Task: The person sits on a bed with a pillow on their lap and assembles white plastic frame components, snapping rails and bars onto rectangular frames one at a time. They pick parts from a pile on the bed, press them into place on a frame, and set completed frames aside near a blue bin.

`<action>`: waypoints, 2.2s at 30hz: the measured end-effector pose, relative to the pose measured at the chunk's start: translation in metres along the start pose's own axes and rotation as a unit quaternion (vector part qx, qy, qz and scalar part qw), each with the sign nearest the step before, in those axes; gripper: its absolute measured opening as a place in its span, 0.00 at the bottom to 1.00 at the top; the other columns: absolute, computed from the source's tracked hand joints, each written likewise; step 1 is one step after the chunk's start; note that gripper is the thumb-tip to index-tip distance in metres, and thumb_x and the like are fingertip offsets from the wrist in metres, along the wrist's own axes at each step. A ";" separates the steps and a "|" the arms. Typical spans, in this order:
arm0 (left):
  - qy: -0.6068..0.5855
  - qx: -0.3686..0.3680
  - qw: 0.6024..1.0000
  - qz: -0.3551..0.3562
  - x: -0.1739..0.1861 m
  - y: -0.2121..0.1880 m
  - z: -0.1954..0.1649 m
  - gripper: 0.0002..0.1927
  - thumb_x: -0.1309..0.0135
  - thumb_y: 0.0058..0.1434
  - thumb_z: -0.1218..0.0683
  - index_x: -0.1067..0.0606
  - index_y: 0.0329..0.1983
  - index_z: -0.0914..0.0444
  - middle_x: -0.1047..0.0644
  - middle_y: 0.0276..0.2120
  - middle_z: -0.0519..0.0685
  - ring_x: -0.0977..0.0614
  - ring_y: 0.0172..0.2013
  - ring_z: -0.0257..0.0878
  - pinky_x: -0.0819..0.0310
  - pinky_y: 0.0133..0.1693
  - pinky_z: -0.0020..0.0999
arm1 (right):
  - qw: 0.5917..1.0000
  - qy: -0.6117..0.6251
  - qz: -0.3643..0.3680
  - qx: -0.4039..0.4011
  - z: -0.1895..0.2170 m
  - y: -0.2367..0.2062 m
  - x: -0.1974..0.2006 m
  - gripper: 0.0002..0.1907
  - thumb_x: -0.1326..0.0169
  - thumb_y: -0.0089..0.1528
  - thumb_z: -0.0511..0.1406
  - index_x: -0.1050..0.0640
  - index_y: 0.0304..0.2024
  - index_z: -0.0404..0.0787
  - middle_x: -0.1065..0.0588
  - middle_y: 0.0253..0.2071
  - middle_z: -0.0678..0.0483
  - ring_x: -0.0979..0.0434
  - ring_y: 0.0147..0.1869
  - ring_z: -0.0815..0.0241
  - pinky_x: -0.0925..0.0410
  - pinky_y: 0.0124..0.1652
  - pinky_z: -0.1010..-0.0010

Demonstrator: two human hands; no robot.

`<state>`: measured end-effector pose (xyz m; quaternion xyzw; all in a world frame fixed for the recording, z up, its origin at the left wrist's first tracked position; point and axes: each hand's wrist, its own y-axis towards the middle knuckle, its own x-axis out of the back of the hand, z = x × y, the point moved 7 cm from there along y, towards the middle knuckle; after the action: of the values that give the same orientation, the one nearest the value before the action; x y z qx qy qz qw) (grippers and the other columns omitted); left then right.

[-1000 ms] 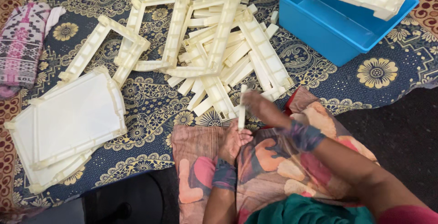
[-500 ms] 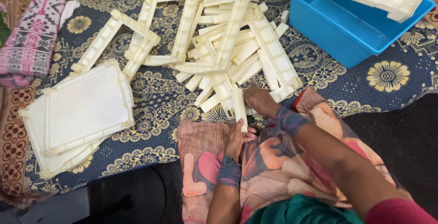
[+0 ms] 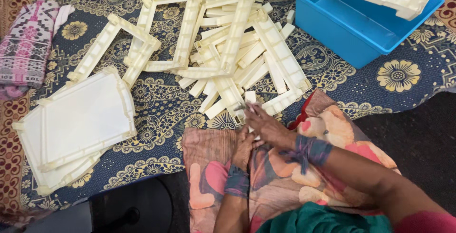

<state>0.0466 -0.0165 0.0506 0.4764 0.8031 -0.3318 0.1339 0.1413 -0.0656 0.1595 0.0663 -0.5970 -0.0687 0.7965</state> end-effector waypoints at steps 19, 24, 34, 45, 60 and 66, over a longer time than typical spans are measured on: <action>0.030 -0.145 0.974 -0.170 0.058 -0.015 -0.046 0.21 0.55 0.70 0.55 0.33 0.66 0.63 0.23 0.26 0.46 0.27 0.19 0.32 0.32 0.19 0.24 | 0.796 0.443 -0.151 -0.383 -0.105 -0.024 -0.012 0.12 0.50 0.67 0.33 0.24 0.51 0.34 0.25 0.41 0.48 0.20 0.31 0.62 0.24 0.22 0.71; 0.392 -0.309 0.745 -0.443 0.120 -0.056 -0.143 0.25 0.56 0.75 0.55 0.39 0.71 0.72 0.28 0.47 0.64 0.24 0.41 0.51 0.28 0.44 0.48 | 0.850 0.378 -0.182 -0.319 -0.085 -0.028 0.002 0.12 0.52 0.67 0.31 0.25 0.52 0.33 0.27 0.41 0.49 0.21 0.29 0.65 0.24 0.22 0.74; 0.670 -0.352 0.578 -0.305 0.064 -0.017 -0.164 0.10 0.44 0.60 0.58 0.22 0.44 0.65 0.22 0.50 0.57 0.23 0.54 0.55 0.30 0.58 0.50 | 0.869 0.347 -0.171 -0.309 -0.077 -0.028 -0.002 0.11 0.51 0.68 0.32 0.25 0.51 0.34 0.29 0.41 0.46 0.22 0.32 0.55 0.27 0.29 0.64; 0.774 -0.071 0.569 -0.267 0.048 0.004 -0.135 0.18 0.42 0.61 0.48 0.25 0.48 0.64 0.25 0.50 0.58 0.23 0.53 0.54 0.25 0.50 0.48 | 0.954 0.187 -0.160 -0.172 -0.056 -0.023 0.000 0.15 0.56 0.69 0.33 0.27 0.57 0.37 0.31 0.42 0.43 0.31 0.50 0.41 0.35 0.51 0.53; -0.180 -0.061 0.977 -0.095 -0.025 -0.022 -0.060 0.25 0.52 0.72 0.42 0.29 0.61 0.66 0.21 0.45 0.51 0.18 0.38 0.41 0.21 0.39 0.33 | 0.949 0.171 -0.242 -0.104 0.017 -0.011 0.050 0.22 0.55 0.69 0.32 0.26 0.65 0.38 0.28 0.60 0.42 0.31 0.67 0.41 0.34 0.63 0.57; -0.289 -0.078 0.953 -0.036 -0.015 -0.015 -0.008 0.27 0.58 0.69 0.53 0.36 0.71 0.62 0.19 0.57 0.46 0.13 0.53 0.34 0.16 0.54 0.30 | 0.989 0.047 -0.135 -0.031 0.030 0.004 0.032 0.24 0.53 0.67 0.35 0.33 0.63 0.29 0.34 0.65 0.34 0.38 0.71 0.34 0.45 0.67 0.48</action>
<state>0.0428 -0.0262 0.0708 0.3188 0.7701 -0.3962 0.3851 0.1215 -0.0686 0.1988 0.1244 -0.5421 -0.1910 0.8088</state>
